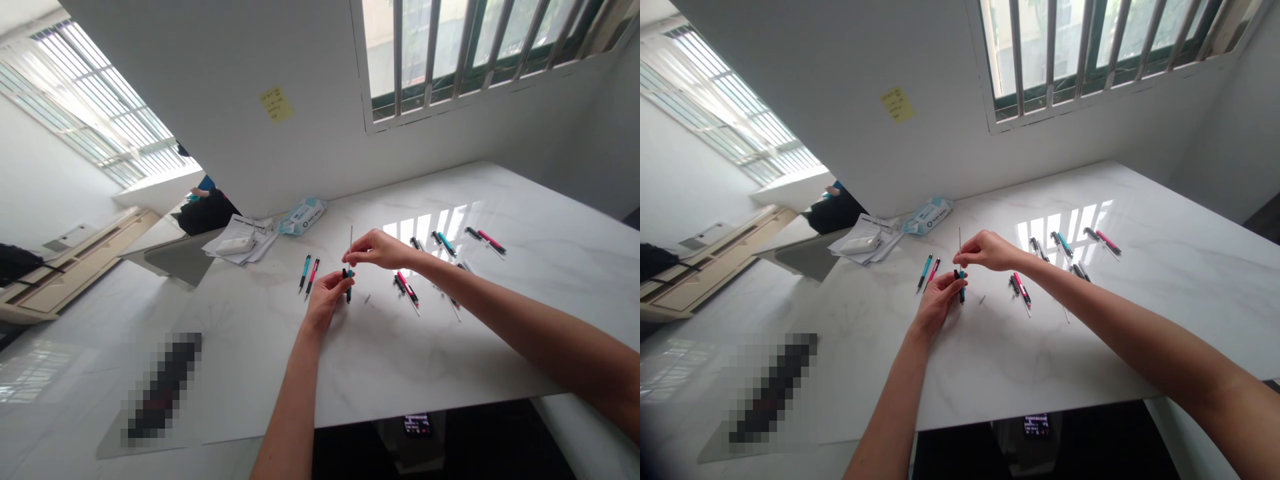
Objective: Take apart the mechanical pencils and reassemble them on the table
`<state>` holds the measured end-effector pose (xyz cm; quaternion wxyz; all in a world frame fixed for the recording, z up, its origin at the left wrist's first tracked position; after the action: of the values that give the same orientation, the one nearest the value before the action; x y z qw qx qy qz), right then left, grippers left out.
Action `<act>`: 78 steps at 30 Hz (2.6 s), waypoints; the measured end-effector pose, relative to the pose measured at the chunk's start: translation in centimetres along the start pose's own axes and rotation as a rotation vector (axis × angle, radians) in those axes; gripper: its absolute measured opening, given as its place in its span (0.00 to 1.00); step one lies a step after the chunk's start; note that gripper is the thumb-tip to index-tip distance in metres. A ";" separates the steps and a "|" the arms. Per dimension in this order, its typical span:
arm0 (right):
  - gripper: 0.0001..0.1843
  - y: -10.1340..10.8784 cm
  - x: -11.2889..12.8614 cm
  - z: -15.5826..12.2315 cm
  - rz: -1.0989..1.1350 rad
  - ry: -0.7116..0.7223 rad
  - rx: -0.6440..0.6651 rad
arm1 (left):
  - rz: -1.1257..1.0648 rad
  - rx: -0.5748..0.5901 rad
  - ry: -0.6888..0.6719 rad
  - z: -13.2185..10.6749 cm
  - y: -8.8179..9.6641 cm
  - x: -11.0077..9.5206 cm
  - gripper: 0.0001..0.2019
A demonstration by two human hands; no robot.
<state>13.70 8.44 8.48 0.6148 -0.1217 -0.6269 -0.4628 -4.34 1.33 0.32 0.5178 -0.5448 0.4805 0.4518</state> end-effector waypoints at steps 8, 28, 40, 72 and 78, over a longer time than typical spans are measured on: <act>0.18 -0.4 0.1 0.0 -0.033 -0.002 0.017 | 0.002 -0.005 -0.022 0.1 0.1 0.0 0.18; 0.08 -4.7 -3.3 -1.1 -0.513 -0.007 0.514 | -0.290 -0.137 0.001 -0.1 0.9 -0.8 0.20; 0.09 3.1 -1.5 -0.3 -0.396 -0.005 0.088 | -0.018 -0.071 0.007 0.1 0.5 0.3 0.20; 0.13 4.0 0.5 -0.8 -0.197 0.106 0.151 | 0.173 -0.008 0.001 -0.4 -0.4 -0.5 0.19; 0.13 4.9 0.6 -1.0 -0.184 0.102 0.132 | 0.181 -0.011 0.001 -0.4 -0.3 -0.4 0.19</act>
<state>17.73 10.13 10.97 0.6074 0.0008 -0.6324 -0.4808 -4.08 0.96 0.73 0.4715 -0.5023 0.5257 0.4990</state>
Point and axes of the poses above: each hand's wrist, its own z-axis towards the middle knuckle, its own y-axis out of the back of the hand, x = y × z, the point moved 4 cm from there along z, towards the middle knuckle, and after that the axes turned 1 degree about -y, right-handed, at the moved point
